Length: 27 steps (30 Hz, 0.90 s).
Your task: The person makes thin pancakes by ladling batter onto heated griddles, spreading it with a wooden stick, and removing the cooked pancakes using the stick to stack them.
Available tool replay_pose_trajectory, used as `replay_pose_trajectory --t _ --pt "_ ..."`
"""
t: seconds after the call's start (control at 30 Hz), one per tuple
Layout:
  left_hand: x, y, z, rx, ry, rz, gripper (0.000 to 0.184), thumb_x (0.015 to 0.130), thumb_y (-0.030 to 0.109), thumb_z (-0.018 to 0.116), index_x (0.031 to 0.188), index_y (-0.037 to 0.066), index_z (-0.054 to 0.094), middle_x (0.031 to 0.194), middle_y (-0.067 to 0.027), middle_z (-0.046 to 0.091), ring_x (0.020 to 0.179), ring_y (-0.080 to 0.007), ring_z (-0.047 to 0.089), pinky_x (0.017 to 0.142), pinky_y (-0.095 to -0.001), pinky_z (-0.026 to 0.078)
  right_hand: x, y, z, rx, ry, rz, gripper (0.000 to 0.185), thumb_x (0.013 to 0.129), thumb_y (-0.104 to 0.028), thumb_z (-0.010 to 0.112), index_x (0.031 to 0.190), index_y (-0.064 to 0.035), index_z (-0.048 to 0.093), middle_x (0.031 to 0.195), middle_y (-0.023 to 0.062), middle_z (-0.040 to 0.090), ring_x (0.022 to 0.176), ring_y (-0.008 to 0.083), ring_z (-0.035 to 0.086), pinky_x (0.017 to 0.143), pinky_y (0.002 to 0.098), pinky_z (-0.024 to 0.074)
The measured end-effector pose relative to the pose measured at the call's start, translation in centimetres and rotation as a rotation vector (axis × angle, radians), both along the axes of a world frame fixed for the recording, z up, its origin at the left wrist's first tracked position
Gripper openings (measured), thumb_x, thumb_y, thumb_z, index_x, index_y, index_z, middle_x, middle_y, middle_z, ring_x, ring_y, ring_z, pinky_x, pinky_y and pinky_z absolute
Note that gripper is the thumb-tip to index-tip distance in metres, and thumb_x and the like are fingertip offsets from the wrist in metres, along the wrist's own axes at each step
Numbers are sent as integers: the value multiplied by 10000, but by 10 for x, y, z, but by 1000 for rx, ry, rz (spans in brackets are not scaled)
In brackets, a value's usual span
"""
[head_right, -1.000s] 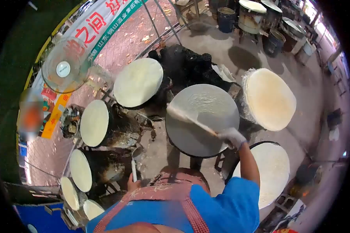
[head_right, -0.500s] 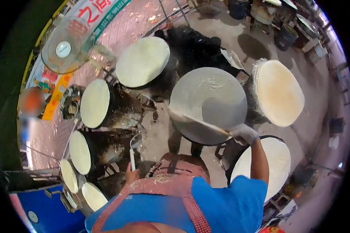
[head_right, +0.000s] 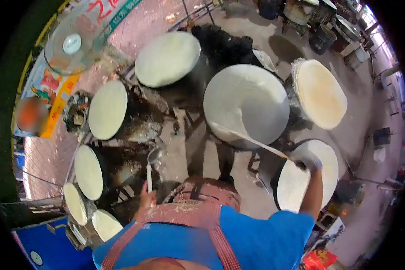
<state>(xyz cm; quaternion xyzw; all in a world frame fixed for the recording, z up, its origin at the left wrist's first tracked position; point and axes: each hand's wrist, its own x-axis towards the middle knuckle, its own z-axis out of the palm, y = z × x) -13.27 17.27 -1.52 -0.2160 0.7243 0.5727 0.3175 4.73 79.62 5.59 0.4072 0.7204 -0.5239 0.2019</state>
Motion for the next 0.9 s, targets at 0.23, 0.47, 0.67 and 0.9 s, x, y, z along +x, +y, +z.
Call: replay_pose_trajectory --t 0.23,0.47,0.67,0.9 --pt "-42 -47 0 91 -158 -142 648 817 10 501 1365 244 247 537 7 351 357 -82 314 311 -228 279 134 -226 -81 14 235 -785 283 766 -205 682 982 -24 653 645 -62 486 495 50 388 441 200 306" --pt "-48 -102 25 607 -431 -76 630 872 43 407 1383 307 151 572 -3 352 367 -93 318 289 -240 287 -65 -348 -163 865 416 -310 268 812 -228 542 1055 -161 634 826 187 639 699 327 622 629 445 478" --pt "-35 -139 24 1380 -778 -128 439 932 226 357 1356 311 285 694 -34 400 448 -117 364 371 -250 340 -20 -345 -87 513 292 -830 245 792 -212 612 989 -72 648 808 146 651 737 216 619 689 350 472" --pt "-27 -138 5 1444 -802 -170 245 929 265 398 1138 138 405 687 -56 447 491 -121 416 438 -255 388 -39 -326 -119 803 517 -422 312 789 -284 579 972 -42 651 806 196 629 759 252 646 686 345 486"
